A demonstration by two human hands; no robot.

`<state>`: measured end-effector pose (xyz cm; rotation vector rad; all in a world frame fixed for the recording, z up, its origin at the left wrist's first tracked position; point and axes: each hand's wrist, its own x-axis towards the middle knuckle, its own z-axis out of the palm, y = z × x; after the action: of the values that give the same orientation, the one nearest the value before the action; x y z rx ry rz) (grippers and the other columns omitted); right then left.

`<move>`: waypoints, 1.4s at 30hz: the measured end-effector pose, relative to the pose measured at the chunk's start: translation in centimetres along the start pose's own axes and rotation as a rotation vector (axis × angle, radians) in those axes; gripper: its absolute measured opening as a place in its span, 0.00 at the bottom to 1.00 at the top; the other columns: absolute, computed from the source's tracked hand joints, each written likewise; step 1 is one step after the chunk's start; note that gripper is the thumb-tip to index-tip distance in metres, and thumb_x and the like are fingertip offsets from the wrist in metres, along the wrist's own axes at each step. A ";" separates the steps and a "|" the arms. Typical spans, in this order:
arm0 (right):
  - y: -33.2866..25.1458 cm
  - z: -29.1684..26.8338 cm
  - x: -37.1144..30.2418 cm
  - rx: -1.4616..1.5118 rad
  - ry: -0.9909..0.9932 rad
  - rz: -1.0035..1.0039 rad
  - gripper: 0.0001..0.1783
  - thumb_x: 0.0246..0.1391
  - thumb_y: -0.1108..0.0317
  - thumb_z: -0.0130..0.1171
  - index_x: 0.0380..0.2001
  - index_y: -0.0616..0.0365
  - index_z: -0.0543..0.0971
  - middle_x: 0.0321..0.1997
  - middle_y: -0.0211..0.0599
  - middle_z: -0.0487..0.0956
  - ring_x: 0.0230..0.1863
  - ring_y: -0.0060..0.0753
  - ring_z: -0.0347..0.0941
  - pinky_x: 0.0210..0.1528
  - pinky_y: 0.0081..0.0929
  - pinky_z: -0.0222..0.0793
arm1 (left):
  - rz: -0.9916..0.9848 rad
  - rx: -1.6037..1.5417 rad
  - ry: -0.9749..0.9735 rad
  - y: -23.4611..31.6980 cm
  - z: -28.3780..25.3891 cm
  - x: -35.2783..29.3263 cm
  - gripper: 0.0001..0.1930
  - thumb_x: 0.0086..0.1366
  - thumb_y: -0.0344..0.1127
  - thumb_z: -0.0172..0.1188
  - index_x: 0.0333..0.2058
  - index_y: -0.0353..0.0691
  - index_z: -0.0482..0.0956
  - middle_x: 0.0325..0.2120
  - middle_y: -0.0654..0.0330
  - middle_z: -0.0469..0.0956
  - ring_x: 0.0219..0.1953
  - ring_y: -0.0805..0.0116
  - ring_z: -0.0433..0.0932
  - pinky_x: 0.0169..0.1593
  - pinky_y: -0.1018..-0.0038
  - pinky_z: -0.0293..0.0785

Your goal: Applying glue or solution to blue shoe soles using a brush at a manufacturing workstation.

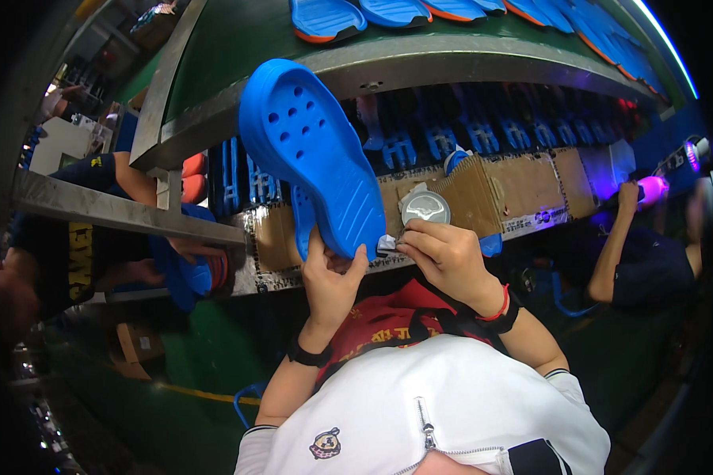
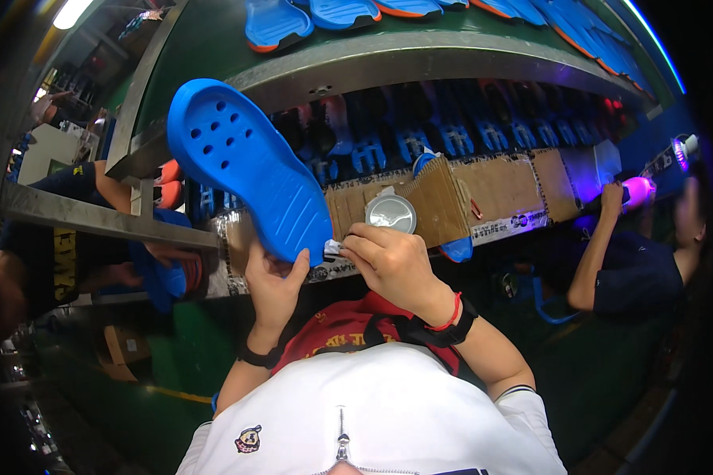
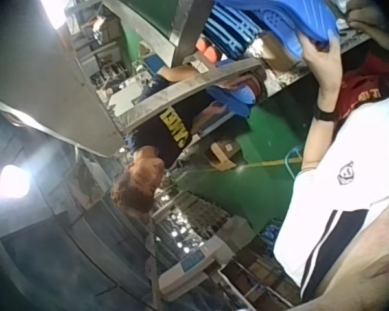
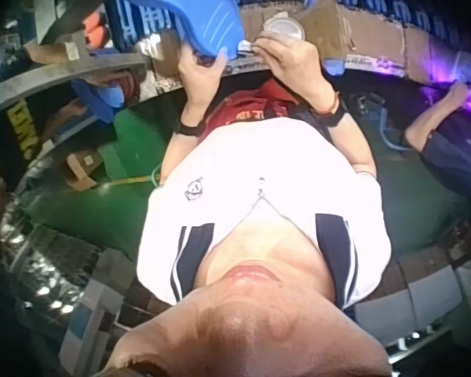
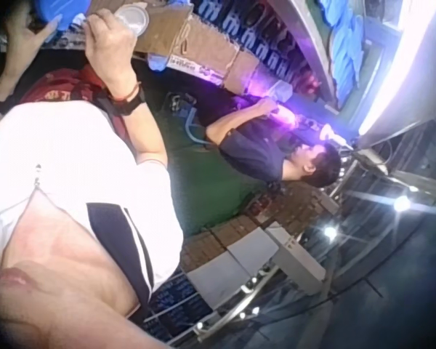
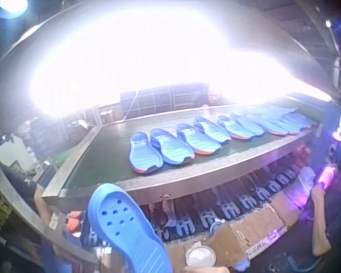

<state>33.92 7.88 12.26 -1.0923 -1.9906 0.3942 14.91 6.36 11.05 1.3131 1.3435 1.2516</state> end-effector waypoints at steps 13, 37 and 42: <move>0.0 -3.0 0.5 -0.030 0.220 0.070 0.08 0.39 0.78 0.66 0.27 0.61 0.79 0.34 0.41 0.79 0.29 0.41 0.76 0.30 0.28 0.71 | 0.084 -0.071 -0.037 2.5 -0.2 2.9 0.35 0.56 0.21 0.59 0.58 0.30 0.49 0.41 0.47 0.76 0.38 0.66 0.79 0.40 0.75 0.77; 0.1 -2.7 -2.5 0.032 0.170 0.288 0.06 0.42 0.78 0.64 0.27 0.64 0.79 0.32 0.44 0.80 0.30 0.42 0.77 0.31 0.27 0.71 | 0.557 -0.106 0.395 -1.0 -4.1 14.0 0.21 0.65 0.27 0.53 0.55 0.37 0.58 0.46 0.58 0.62 0.33 0.76 0.67 0.38 0.80 0.67; -0.5 -1.7 -2.5 0.056 0.099 0.310 0.05 0.42 0.79 0.63 0.27 0.66 0.79 0.32 0.45 0.79 0.29 0.40 0.77 0.31 0.26 0.70 | -0.139 0.103 1.280 -20.2 -14.7 6.5 0.21 0.62 0.34 0.57 0.49 0.27 0.64 0.46 0.48 0.64 0.43 0.60 0.68 0.50 0.69 0.65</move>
<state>35.72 5.38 12.34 -1.3625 -1.7161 0.5430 -2.90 12.65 -6.52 0.3291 2.2938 2.0374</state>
